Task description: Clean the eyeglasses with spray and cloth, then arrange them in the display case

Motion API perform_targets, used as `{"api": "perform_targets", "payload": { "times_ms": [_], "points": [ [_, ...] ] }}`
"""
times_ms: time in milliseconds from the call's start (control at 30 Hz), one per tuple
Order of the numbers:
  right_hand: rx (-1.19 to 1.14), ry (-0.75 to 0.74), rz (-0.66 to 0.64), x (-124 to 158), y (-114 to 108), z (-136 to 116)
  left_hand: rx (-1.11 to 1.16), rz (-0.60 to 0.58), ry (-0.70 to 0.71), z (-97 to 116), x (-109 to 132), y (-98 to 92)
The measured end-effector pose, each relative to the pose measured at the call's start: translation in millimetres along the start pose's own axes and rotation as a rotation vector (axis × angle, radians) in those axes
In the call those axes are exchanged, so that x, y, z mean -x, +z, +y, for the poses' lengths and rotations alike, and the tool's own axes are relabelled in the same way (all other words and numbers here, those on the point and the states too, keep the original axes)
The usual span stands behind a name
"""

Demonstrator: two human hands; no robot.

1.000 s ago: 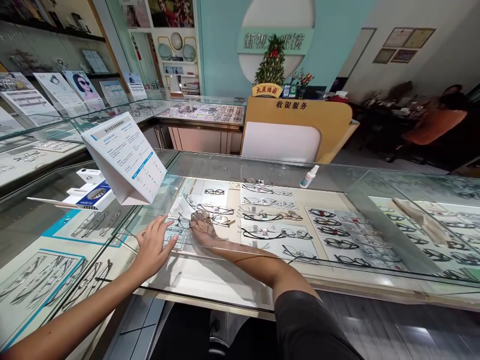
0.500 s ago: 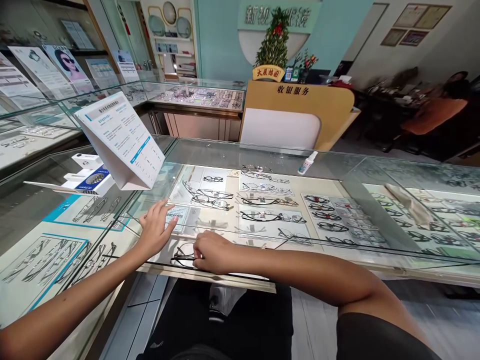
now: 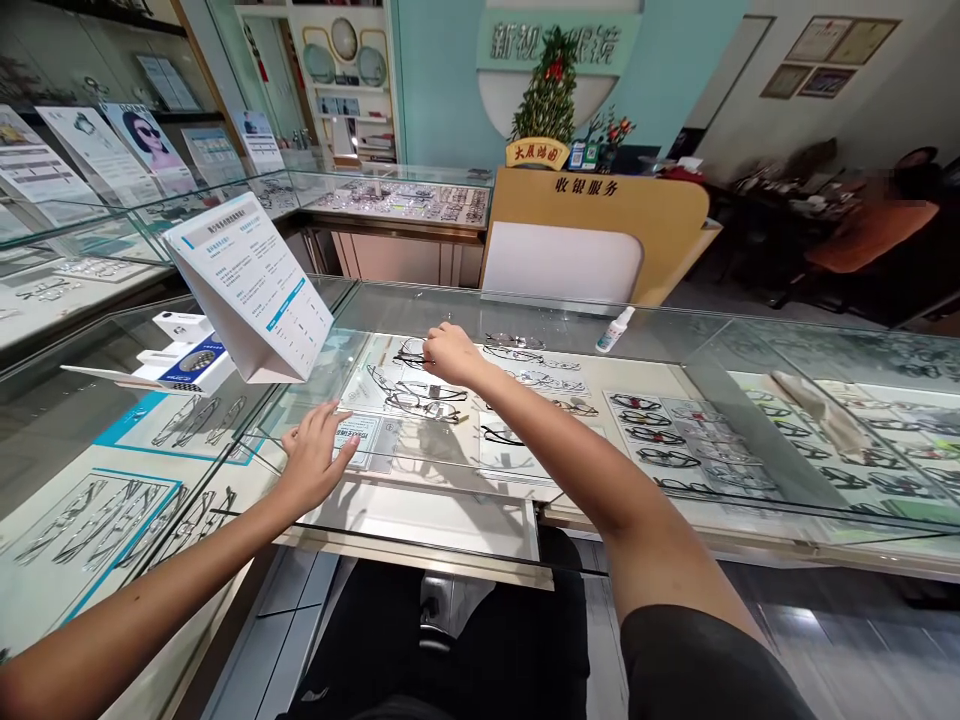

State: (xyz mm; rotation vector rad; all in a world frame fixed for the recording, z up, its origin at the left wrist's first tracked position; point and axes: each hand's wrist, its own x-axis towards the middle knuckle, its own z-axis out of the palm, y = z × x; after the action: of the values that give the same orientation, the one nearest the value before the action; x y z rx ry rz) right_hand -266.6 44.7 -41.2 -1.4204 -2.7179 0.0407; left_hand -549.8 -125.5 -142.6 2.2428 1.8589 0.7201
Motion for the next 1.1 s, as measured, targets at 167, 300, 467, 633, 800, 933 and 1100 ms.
{"api": "perform_targets", "payload": {
  "times_ms": [167,300,467,633,800,933,1100],
  "points": [
    [0.008,0.016,-0.017,-3,19,9,-0.012,-0.008,-0.002,1,0,-1.0],
    [-0.005,0.044,-0.022,-3,26,15,-0.013,-0.014,-0.003,1,0,-1.2],
    [-0.026,0.068,-0.026,-3,28,17,-0.016,-0.010,-0.004,0,0,-0.3],
    [-0.042,0.089,-0.041,-2,27,19,-0.011,0.010,0.003,0,0,1.1],
    [-0.055,0.100,0.055,13,6,0,-0.017,0.004,0.001,0,-1,-0.2],
    [-0.173,-0.025,0.207,57,-21,-61,-0.022,0.008,0.008,0,0,0.1],
    [-0.201,-0.278,-0.177,126,-11,-141,-0.031,0.028,0.010,1,1,3.0]
  ]
}}
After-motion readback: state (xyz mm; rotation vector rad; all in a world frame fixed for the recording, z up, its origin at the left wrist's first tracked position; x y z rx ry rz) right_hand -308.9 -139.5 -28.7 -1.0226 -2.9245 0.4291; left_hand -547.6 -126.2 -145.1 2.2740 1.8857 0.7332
